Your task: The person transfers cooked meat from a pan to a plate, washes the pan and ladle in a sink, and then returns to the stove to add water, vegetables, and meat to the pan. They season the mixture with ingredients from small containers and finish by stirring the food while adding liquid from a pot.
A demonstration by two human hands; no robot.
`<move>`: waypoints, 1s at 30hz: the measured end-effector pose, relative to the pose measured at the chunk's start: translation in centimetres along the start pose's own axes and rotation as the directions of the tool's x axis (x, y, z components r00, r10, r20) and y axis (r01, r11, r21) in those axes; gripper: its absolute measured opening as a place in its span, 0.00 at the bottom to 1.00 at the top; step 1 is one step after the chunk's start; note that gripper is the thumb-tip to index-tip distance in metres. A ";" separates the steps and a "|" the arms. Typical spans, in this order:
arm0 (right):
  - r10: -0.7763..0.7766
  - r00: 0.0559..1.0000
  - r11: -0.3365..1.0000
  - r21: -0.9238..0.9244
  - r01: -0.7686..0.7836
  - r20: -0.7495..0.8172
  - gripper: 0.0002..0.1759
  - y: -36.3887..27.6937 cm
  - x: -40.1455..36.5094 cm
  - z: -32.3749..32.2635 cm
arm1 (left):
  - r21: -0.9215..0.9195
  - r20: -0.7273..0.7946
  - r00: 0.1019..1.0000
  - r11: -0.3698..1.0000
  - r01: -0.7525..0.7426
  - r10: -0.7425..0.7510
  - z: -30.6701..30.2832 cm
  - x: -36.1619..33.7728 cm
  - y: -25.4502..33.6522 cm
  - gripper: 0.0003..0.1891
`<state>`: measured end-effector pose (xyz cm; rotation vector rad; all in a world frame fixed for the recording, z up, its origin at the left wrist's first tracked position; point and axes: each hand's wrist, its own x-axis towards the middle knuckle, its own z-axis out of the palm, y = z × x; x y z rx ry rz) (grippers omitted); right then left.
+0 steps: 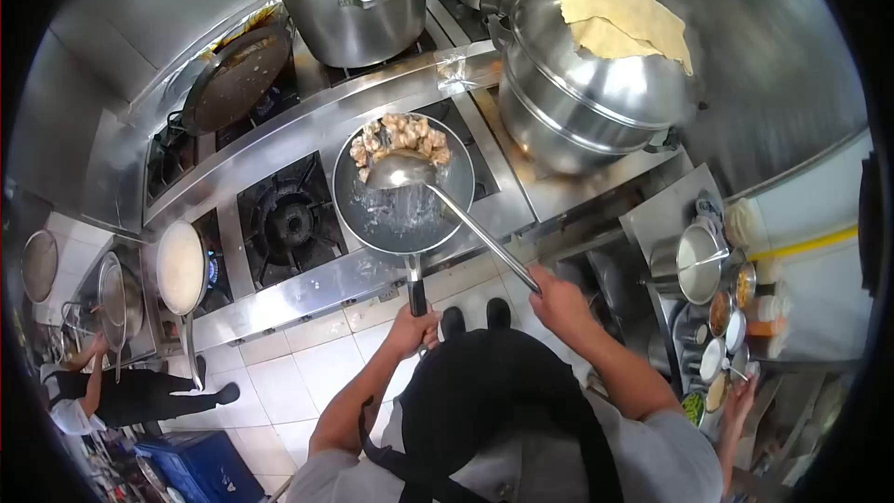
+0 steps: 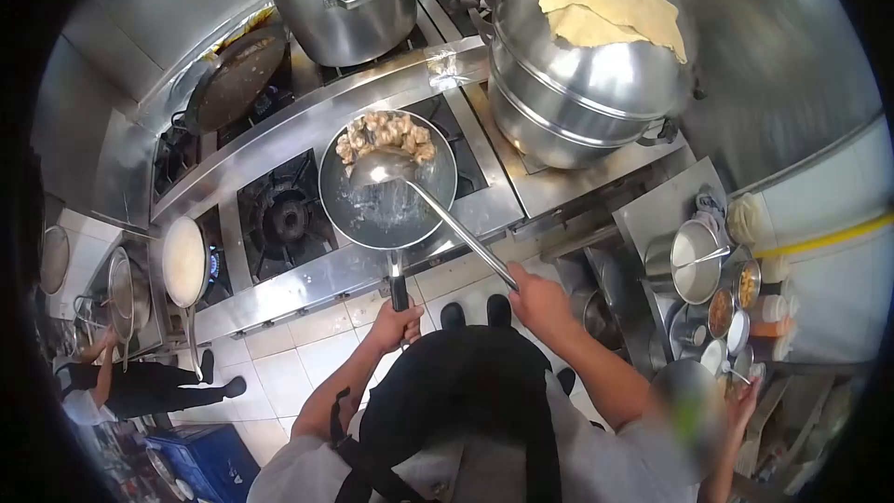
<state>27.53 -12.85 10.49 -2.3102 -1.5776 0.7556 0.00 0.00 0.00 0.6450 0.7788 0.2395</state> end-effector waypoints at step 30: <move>-0.040 0.999 0.999 0.030 0.041 -0.036 0.22 0.3 0.3 -0.8 | 0.066 0.001 0.995 0.993 -0.100 0.100 0.6 -1.1 0.7 0.13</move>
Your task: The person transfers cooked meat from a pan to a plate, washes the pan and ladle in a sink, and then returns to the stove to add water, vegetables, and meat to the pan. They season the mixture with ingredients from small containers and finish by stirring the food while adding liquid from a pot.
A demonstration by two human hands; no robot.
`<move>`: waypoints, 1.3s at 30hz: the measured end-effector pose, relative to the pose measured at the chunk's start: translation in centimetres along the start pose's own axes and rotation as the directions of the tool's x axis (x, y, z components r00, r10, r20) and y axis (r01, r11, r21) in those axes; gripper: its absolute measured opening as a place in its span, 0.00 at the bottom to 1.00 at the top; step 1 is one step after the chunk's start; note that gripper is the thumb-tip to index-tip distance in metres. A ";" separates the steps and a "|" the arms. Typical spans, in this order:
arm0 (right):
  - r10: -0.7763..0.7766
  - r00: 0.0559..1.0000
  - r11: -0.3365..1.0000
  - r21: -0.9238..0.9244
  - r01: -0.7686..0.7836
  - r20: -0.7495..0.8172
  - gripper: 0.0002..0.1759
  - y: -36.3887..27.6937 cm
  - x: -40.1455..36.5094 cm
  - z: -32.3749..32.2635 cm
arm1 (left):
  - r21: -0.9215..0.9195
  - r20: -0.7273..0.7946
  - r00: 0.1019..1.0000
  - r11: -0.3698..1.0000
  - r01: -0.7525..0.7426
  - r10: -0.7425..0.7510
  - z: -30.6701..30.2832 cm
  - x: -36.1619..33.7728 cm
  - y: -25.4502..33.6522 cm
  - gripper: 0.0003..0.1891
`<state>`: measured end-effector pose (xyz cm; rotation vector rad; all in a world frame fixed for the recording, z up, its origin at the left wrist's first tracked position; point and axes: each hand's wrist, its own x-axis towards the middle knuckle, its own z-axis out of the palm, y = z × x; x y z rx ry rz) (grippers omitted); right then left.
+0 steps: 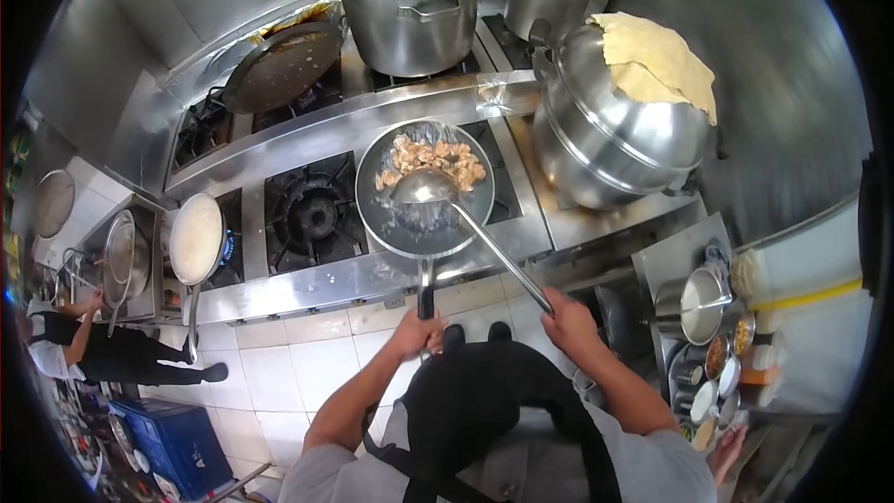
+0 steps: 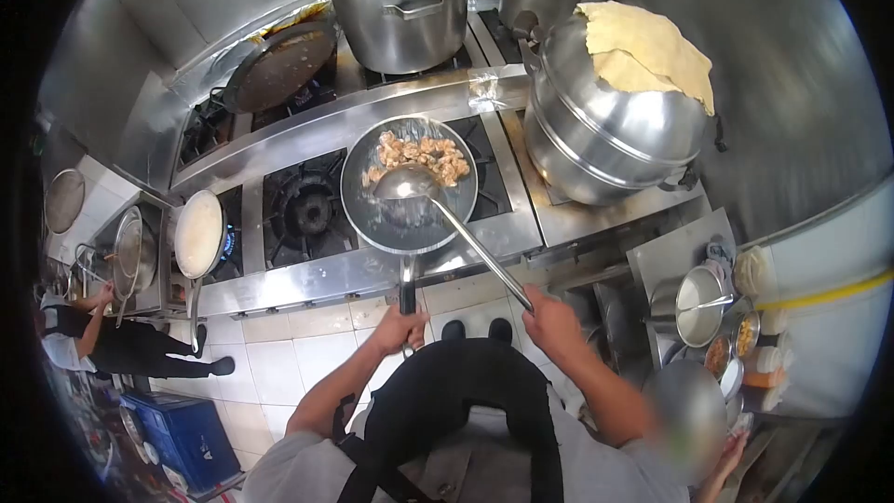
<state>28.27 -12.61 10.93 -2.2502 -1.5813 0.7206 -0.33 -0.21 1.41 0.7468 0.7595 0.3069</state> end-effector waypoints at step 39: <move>-0.232 0.940 0.954 0.246 0.170 0.250 0.20 11.0 2.3 -4.2 | -0.367 -0.239 0.971 0.924 -0.108 0.018 9.2 1.5 -2.6 0.09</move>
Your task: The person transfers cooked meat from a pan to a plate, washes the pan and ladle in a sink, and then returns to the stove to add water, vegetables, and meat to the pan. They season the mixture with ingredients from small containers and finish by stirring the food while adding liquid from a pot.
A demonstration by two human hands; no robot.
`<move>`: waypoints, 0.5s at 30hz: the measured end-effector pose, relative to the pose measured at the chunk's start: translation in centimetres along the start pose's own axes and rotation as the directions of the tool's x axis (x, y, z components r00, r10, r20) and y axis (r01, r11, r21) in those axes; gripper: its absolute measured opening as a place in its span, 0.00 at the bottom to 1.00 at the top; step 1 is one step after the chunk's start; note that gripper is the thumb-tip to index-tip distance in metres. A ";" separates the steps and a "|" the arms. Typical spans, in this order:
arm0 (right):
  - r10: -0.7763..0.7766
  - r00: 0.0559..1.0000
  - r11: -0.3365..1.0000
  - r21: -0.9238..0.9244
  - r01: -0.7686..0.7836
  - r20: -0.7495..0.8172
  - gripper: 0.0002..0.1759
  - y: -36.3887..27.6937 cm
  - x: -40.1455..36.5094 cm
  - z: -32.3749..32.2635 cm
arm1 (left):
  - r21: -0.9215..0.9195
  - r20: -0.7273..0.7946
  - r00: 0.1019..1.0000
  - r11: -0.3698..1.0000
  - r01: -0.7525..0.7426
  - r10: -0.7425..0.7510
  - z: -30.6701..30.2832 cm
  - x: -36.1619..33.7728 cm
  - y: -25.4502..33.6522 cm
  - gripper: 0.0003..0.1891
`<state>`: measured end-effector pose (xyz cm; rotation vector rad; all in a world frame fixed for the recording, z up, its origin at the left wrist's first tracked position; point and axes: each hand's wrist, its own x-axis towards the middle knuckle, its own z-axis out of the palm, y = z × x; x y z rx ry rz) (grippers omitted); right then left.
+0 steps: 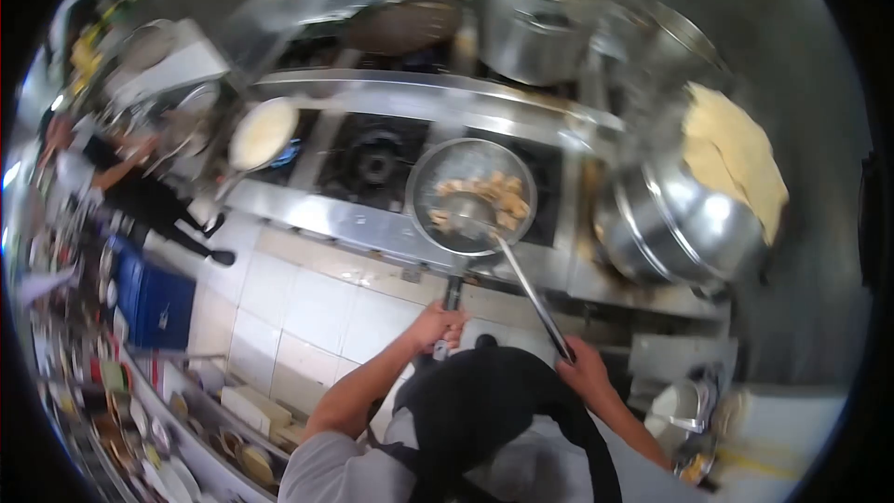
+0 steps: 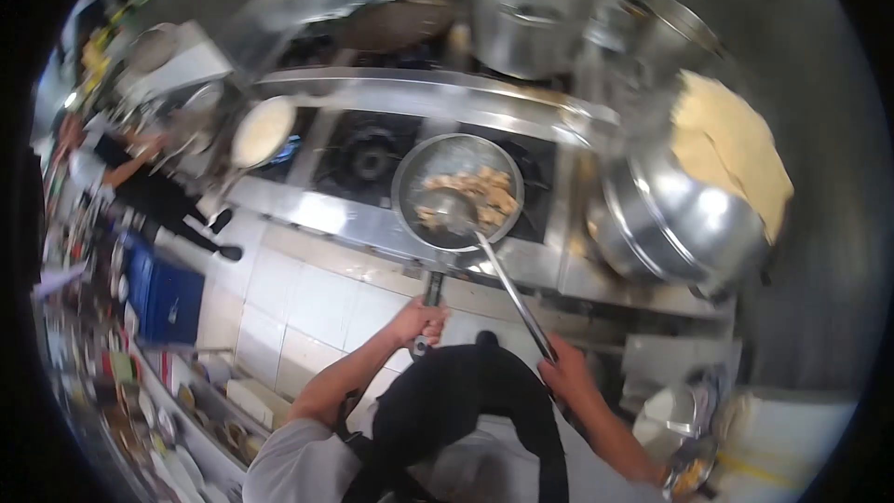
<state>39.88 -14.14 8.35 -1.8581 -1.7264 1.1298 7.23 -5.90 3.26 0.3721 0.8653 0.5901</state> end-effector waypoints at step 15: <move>-0.283 0.885 0.956 0.039 0.289 0.369 0.08 -18.5 7.7 10.0 | -0.137 -0.097 0.964 0.956 -0.261 0.249 -12.4 -22.1 -2.7 0.13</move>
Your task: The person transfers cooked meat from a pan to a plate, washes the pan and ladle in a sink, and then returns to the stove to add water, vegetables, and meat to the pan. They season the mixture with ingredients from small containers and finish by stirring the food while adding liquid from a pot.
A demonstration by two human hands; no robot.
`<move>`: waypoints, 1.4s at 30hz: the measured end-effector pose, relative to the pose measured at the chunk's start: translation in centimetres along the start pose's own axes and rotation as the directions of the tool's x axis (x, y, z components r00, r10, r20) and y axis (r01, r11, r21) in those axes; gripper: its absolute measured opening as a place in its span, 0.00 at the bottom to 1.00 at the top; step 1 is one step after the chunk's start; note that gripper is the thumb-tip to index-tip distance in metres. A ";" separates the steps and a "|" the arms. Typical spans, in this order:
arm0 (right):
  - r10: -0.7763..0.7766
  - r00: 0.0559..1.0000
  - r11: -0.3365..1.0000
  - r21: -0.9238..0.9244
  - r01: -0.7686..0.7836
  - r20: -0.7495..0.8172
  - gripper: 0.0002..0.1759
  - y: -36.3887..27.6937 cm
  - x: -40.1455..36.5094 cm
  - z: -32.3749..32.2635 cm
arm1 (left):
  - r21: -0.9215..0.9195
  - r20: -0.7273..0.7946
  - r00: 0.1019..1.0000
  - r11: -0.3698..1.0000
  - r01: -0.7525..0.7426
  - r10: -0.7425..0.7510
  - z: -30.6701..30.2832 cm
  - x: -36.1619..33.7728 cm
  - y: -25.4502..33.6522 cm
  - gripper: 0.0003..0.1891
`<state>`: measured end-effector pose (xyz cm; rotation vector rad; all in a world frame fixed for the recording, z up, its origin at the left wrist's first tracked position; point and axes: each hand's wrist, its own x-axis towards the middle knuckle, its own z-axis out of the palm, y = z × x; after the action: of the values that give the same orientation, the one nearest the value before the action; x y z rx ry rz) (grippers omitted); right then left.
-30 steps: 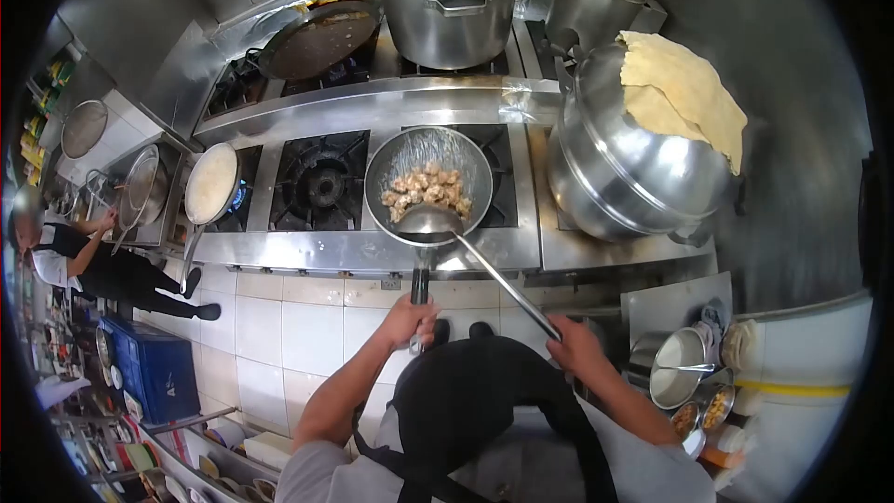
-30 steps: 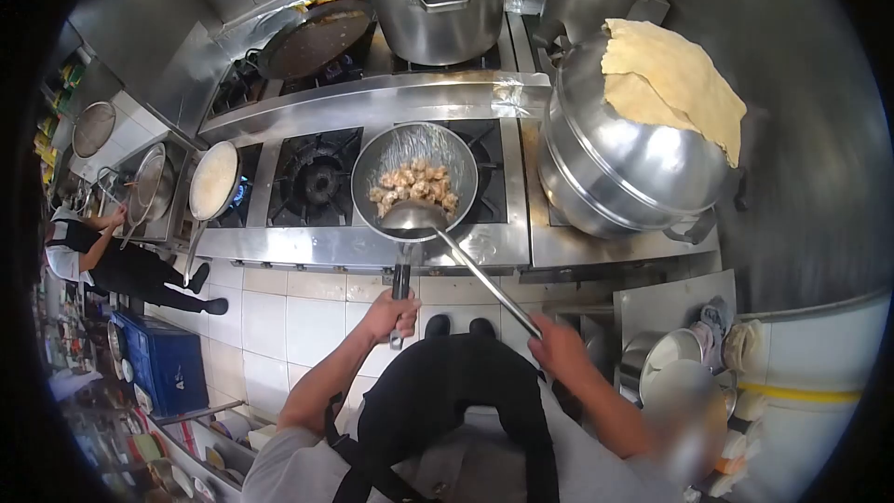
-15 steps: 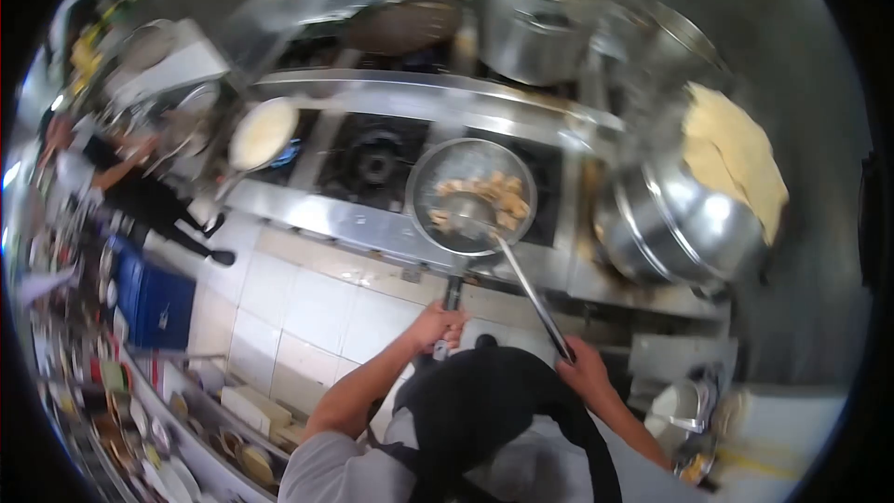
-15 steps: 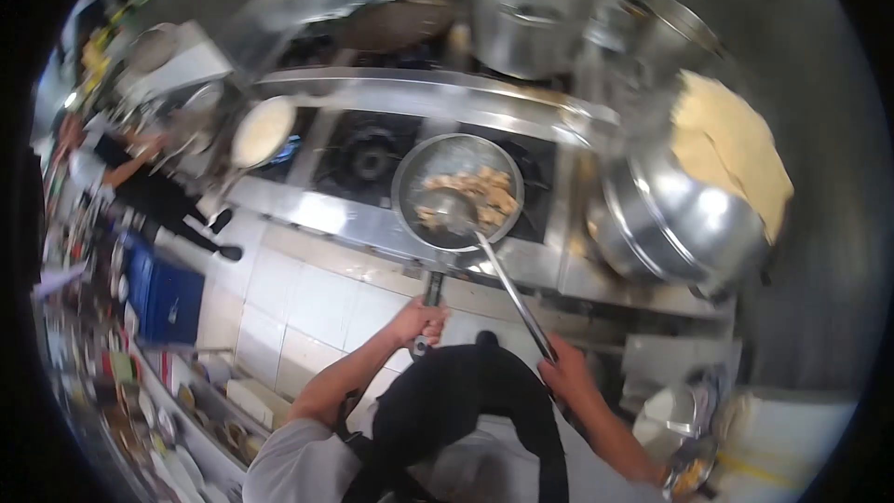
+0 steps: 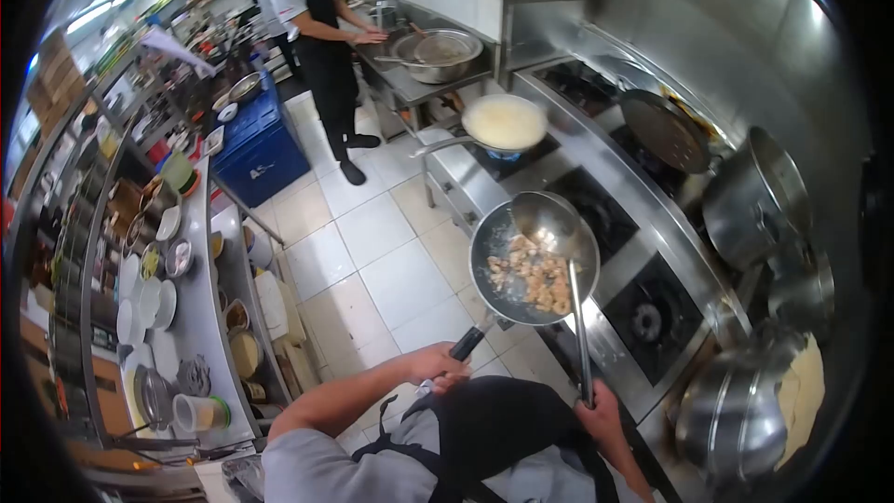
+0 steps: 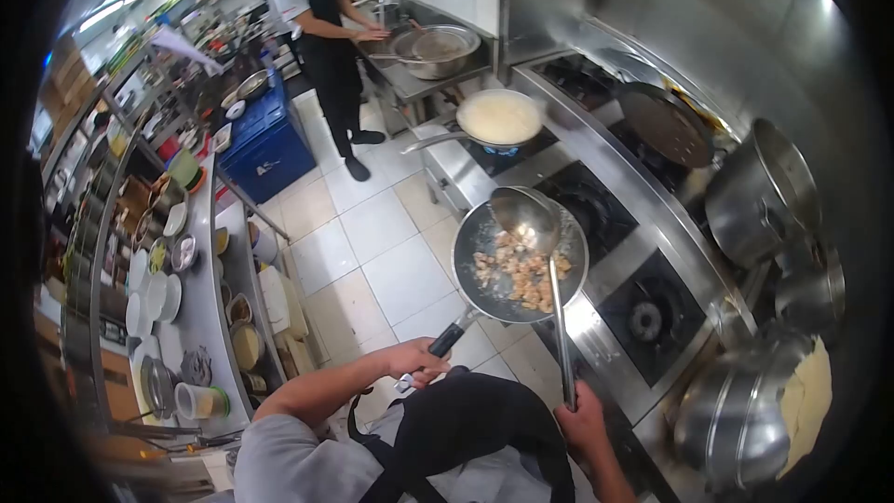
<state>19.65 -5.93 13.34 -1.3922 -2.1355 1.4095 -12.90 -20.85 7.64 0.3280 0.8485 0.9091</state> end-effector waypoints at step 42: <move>0.489 0.008 0.872 -0.489 0.014 0.872 0.11 -36.1 36.3 32.6 | -0.262 -0.907 0.406 0.604 -0.753 0.113 -20.0 -11.8 6.2 0.11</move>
<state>-40.64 0.74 15.26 -0.7897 -3.1809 2.9402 -35.53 -28.42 4.38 -0.6270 1.2543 1.9529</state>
